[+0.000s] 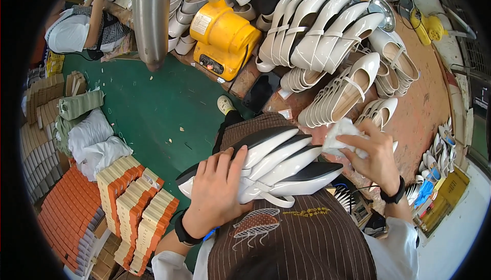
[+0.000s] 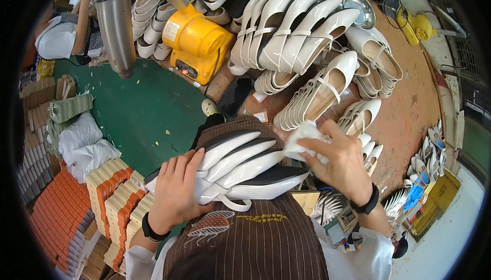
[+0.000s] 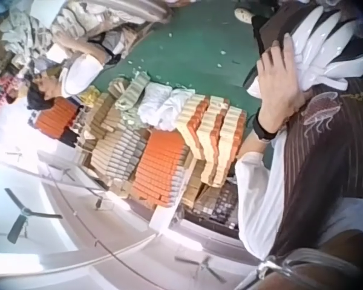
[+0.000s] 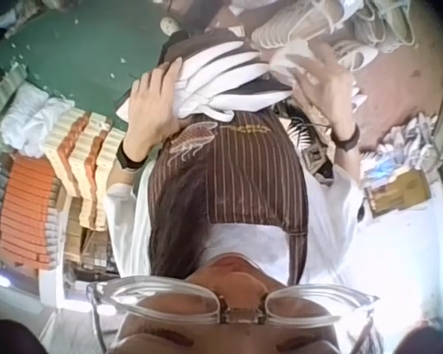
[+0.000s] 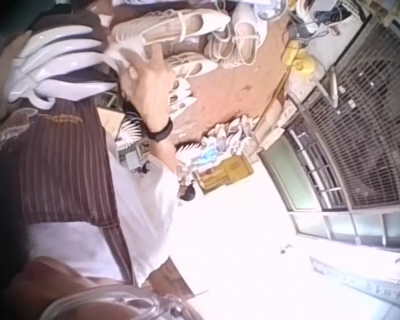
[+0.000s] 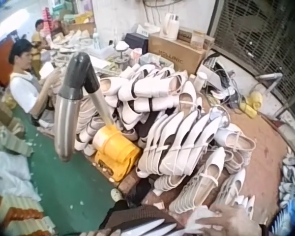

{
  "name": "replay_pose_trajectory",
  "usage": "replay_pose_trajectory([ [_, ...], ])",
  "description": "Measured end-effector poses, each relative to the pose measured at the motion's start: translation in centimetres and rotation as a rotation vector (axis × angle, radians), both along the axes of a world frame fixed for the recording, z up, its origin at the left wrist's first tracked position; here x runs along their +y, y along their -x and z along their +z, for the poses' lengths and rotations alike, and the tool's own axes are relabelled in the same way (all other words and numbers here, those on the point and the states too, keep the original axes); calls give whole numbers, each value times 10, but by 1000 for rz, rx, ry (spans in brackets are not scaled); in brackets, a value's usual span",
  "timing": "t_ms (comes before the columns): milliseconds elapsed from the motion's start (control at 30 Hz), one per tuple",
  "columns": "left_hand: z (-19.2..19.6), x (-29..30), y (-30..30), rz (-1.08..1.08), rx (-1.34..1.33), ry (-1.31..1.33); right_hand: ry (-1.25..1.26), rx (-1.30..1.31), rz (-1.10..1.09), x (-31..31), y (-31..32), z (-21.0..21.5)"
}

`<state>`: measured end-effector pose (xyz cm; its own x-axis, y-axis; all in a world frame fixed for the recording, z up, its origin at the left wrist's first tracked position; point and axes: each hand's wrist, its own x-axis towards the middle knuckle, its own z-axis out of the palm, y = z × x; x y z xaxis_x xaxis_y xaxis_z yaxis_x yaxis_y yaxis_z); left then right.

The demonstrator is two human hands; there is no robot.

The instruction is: Processing and cleaning white dress shoes at a manufacturing workbench.

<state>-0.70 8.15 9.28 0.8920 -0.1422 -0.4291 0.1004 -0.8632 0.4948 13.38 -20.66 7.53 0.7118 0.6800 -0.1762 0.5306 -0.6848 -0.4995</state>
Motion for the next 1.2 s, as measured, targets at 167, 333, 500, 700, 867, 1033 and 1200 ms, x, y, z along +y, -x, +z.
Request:
replay_pose_trajectory([
  [167, -2, -3, -1, -53, -61, -7, -273, 233, 317, 46, 21, 7],
  [333, -9, 4, 7, 51, 16, -12, 136, 146, 78, -16, -4, -9],
  [500, -8, 1, 0, 3, -39, 14, -371, 233, 310, 33, 14, 22],
  [700, -12, 1, 10, 21, -13, -18, -141, 63, 83, -25, 9, -2],
  [867, -27, 4, 15, 84, -23, 14, -352, 69, 274, 7, 23, 33],
  [1033, -58, 17, 26, 274, 84, 210, -27, -134, -33, -32, 3, -4],
  [1200, -48, 23, 29, 375, 97, 330, -306, -199, 185, 10, 15, 16],
])
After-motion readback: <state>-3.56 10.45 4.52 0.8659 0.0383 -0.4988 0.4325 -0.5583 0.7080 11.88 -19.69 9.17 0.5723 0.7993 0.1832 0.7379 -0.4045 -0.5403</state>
